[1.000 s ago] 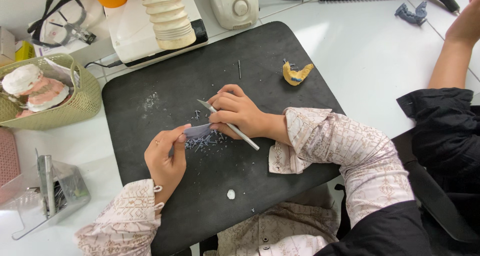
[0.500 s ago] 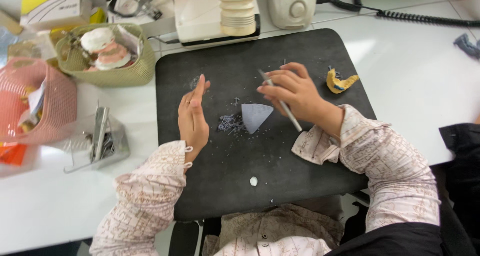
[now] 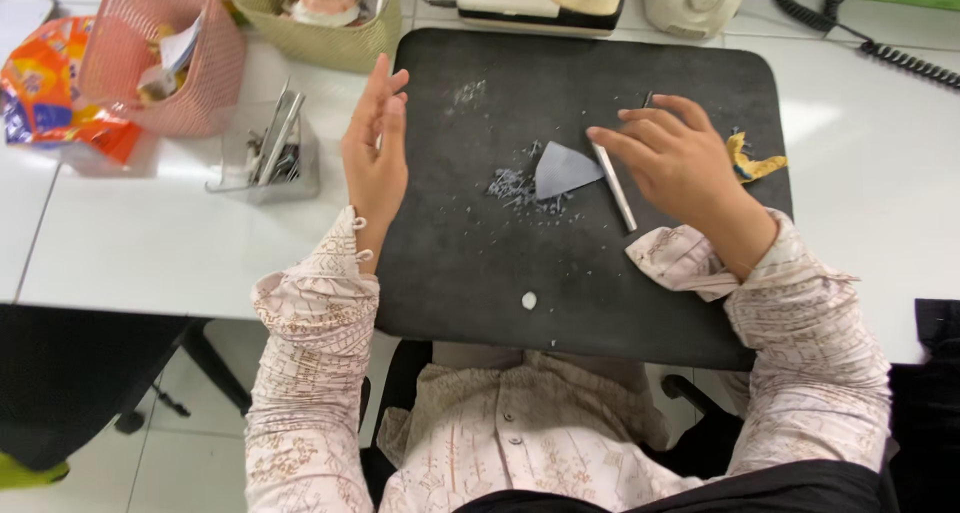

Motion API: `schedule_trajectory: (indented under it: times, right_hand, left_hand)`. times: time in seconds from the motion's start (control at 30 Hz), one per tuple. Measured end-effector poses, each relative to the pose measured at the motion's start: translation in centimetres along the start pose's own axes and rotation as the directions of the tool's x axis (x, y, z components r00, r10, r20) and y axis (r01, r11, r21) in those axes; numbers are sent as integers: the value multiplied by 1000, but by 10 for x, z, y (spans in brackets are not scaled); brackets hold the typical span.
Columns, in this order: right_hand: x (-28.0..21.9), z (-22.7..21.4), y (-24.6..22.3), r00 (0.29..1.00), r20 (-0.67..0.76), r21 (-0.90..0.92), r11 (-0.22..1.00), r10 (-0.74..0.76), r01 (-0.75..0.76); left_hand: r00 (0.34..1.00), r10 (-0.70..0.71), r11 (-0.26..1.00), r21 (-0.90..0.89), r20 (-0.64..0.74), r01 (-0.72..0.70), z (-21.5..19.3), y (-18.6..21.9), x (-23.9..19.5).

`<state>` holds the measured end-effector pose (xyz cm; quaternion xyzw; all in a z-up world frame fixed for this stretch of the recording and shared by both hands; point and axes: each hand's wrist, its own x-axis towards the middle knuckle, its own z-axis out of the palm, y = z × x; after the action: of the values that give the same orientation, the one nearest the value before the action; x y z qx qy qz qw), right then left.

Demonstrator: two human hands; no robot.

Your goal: The person uses a metal carving tool to shape a small gray mesh-like material on a black mat, removing shavings. The person then picks up a dental mold and briefly inspects it.

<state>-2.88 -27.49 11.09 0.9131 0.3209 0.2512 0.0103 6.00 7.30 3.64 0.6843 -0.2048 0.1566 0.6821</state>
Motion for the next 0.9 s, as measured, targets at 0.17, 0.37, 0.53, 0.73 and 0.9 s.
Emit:
schedule_trajectory:
  times: [0.17,0.37,0.53,0.73,0.9]
  right_hand:
    - [4,-22,-22,984,-161,177,979,-72,100]
    - [25,4,-91,774,-332,221,753,-540,620]
    - [27,29,-61,815,-126,360,739,-565,569]
    - [5,7,-27,933,-76,223,906,-350,359]
    - [4,12,-90,792,-262,253,752,-552,608]
  left_hand:
    - [895,-426,713,-560,134,423,14,16,-34]
    - [614,-567,125,-680,548,722,103,66,-79]
    - [725,-380,-5,-785,574,619,97,92,-100]
    - [669,-551,135,-738,498,661,84,104,-101]
    - [674,-498,67,-750,546,658,110,117,-115]
